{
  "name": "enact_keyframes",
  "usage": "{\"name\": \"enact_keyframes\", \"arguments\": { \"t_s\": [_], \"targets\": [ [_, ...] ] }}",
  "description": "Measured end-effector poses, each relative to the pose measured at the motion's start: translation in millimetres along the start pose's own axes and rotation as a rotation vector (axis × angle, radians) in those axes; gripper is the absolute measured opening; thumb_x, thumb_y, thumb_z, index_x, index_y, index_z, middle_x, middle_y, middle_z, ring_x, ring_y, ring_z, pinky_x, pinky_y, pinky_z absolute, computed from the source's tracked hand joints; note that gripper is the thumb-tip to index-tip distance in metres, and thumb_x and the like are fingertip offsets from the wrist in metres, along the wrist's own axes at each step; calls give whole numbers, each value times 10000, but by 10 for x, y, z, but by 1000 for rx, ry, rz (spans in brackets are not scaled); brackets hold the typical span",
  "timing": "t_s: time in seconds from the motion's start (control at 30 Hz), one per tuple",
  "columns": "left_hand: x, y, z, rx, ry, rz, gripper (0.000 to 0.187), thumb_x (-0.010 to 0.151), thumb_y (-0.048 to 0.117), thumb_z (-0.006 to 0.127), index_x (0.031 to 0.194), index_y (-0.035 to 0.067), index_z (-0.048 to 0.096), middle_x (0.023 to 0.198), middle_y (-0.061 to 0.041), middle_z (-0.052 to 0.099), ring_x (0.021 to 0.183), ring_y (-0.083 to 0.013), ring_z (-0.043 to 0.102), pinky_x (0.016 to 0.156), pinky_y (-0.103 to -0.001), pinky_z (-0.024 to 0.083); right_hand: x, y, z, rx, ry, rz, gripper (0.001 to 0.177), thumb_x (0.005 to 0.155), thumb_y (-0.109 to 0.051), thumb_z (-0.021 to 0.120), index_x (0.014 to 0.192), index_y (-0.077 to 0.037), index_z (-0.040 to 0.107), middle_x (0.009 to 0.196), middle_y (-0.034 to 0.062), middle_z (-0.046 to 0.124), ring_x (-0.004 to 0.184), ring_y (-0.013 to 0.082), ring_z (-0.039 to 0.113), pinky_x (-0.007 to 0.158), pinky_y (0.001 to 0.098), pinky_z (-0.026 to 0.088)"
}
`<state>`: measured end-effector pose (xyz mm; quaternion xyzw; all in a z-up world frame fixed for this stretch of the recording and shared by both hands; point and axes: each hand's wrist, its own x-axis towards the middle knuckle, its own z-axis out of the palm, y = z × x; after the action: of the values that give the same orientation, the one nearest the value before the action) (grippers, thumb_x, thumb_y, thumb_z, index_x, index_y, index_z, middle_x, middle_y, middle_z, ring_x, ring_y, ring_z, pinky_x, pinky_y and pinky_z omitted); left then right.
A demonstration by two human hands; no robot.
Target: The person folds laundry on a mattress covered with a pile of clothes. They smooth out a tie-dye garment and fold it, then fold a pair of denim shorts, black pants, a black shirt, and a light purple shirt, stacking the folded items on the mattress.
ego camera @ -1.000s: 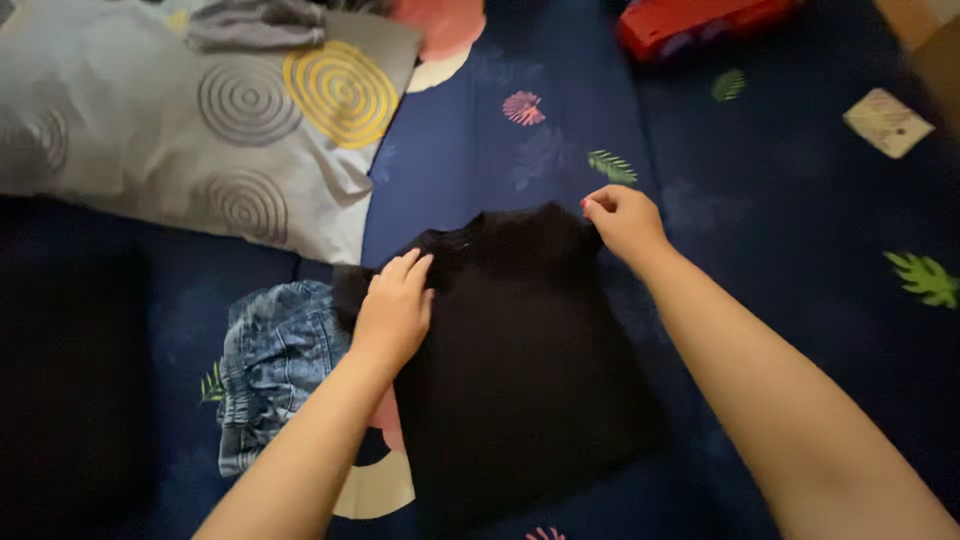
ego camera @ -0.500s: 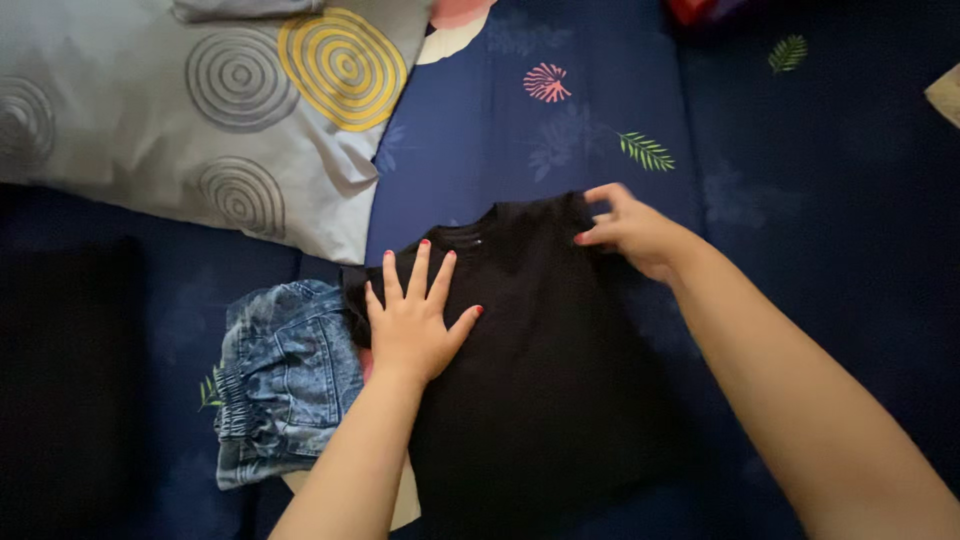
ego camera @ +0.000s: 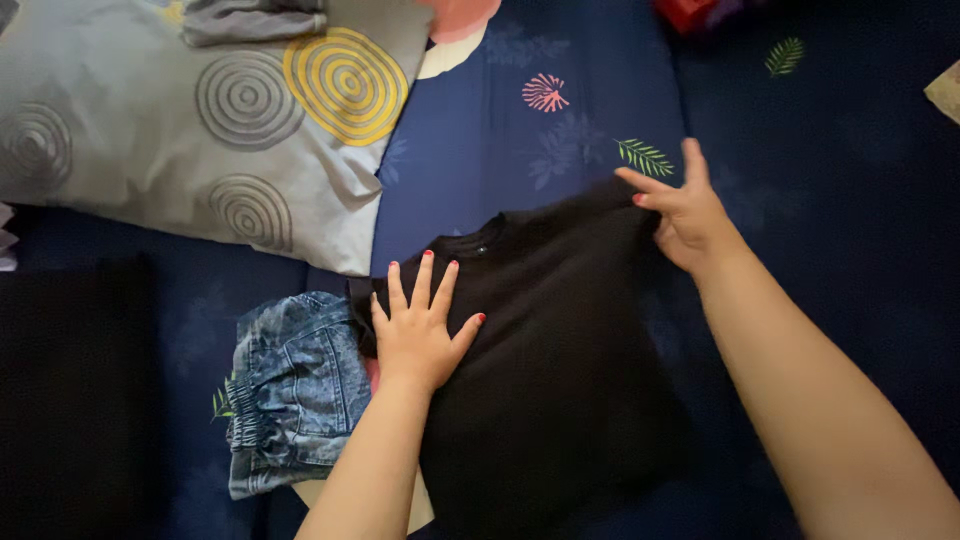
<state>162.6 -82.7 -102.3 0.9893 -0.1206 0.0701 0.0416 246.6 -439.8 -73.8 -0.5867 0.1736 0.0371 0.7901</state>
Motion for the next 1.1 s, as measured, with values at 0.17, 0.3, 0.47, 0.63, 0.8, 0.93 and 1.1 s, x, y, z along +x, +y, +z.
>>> {"name": "enact_keyframes", "arguments": {
  "t_s": [0.17, 0.3, 0.47, 0.63, 0.8, 0.93, 1.1],
  "targets": [
    [-14, -1, 21, -5, 20, 1, 809, 846, 692, 576, 1542, 324, 390, 1657, -36, 248, 1493, -450, 192, 1083, -734, 256, 160, 124, -62, -137, 183, -139, 725, 866, 19, 601, 1516, -146, 327, 1195, 122, 628, 1025, 222, 685, 890, 406, 599],
    [-8, 2, 1, -21, 13, -1, 812, 843, 687, 579, 1541, 317, 392, 1654, -44, 247, 1490, -461, 182, 1072, -737, 255, 116, 107, 162, -646, 104, 105, 416, 1015, -404, 677, 1085, 2, 620, 847, 92, 609, 739, 212, 584, 735, 394, 510],
    [-1, 2, -24, -45, 9, -13, 802, 844, 683, 587, 1535, 325, 396, 1654, -40, 247, 1496, -446, 173, 1081, -739, 246, -2, 61, 412, -880, -13, -11, 305, 924, -327, 752, 912, -24, 721, 830, 57, 685, 753, 142, 617, 729, 310, 498],
    [-20, 2, -17, -63, 6, -19, 803, 839, 675, 598, 1536, 329, 397, 1654, -35, 250, 1501, -437, 171, 1084, -738, 245, 155, 145, 265, -294, -176, -186, 202, 995, -176, 642, 1130, -27, 671, 1014, 18, 697, 939, 118, 620, 863, 278, 500],
    [-18, 3, -13, -55, 17, -16, 814, 831, 680, 608, 1535, 328, 398, 1650, -39, 255, 1498, -439, 168, 1077, -742, 247, 381, 297, -16, -399, -247, -203, 363, 978, -121, 618, 1326, -21, 589, 1177, 37, 697, 1086, 131, 636, 973, 283, 481],
    [-14, 12, -19, -60, 3, -28, 820, 828, 687, 606, 1536, 328, 399, 1653, -34, 253, 1499, -448, 172, 1067, -752, 251, 387, 306, -213, -576, -175, -210, 616, 861, -18, 668, 1450, -93, 502, 1251, 139, 701, 1125, 189, 657, 987, 335, 500],
    [14, 21, -84, -59, -16, -23, 827, 828, 693, 602, 1535, 316, 395, 1647, -50, 248, 1479, -482, 170, 1046, -763, 241, 281, 270, -338, -924, 8, -154, 1025, 737, 86, 587, 1627, -348, 319, 1408, 115, 617, 1082, 216, 646, 934, 336, 498]
  ]
}}
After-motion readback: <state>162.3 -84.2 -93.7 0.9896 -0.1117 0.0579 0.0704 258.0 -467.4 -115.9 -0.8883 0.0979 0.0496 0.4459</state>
